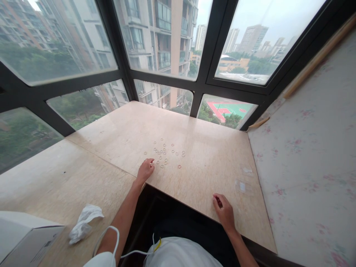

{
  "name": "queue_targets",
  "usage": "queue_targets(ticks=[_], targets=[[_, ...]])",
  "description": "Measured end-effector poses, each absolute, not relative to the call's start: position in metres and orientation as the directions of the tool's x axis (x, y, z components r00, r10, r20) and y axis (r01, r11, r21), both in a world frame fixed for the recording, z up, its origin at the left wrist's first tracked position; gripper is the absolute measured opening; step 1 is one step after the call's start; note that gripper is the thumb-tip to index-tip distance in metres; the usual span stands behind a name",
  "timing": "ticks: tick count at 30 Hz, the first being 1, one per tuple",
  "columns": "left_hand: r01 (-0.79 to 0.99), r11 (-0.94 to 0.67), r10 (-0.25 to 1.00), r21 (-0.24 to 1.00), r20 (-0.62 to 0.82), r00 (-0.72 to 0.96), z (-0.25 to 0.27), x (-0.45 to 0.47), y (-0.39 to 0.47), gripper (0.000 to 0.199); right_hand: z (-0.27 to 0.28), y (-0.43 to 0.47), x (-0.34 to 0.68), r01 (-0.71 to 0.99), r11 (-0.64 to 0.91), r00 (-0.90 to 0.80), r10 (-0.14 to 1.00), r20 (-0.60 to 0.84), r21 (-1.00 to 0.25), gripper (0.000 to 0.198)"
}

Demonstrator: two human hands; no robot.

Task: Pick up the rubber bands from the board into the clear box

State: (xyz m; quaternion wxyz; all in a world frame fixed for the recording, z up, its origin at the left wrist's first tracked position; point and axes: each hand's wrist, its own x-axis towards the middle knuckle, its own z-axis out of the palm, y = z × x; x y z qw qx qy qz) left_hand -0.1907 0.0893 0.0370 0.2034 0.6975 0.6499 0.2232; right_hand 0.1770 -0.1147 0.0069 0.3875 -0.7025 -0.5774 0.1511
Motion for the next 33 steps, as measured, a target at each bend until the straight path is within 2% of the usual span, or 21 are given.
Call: queue_targets(ticks=[6, 14, 20, 25, 29, 33], targets=[[0.76, -0.024, 0.999, 0.649, 0.036, 0.001, 0.047, -0.174, 0.075, 0.03, 0.007, -0.116, 0.177, 0.682, -0.046, 0.293, 0.932, 0.215, -0.73, 0.029], [0.629, -0.089, 0.99, 0.772, 0.001, 0.138, 0.046, -0.118, 0.04, 0.028, 0.013, -0.115, 0.18, 0.593, -0.082, 0.279, 0.954, 0.108, -0.801, 0.029], [0.561, -0.049, 0.986, 0.826, -0.048, 0.158, 0.041, -0.087, 0.022, 0.024, 0.03, -0.123, 0.179, 0.551, -0.059, 0.255, 0.962, 0.1, -0.832, 0.028], [0.599, -0.106, 0.967, 0.794, -0.059, 0.248, 0.029, -0.056, -0.001, 0.018, 0.04, -0.133, 0.183, 0.538, -0.061, 0.281, 0.953, 0.111, -0.841, 0.029], [0.635, -0.208, 0.951, 0.744, 0.001, 0.31, 0.024, -0.043, -0.014, 0.02, 0.047, -0.14, 0.193, 0.543, -0.07, 0.307, 0.944, 0.12, -0.837, 0.028], [0.627, -0.315, 0.929, 0.713, 0.097, 0.357, 0.021, -0.043, -0.017, 0.023, 0.055, -0.149, 0.208, 0.514, -0.084, 0.267, 0.962, 0.066, -0.854, 0.028]])
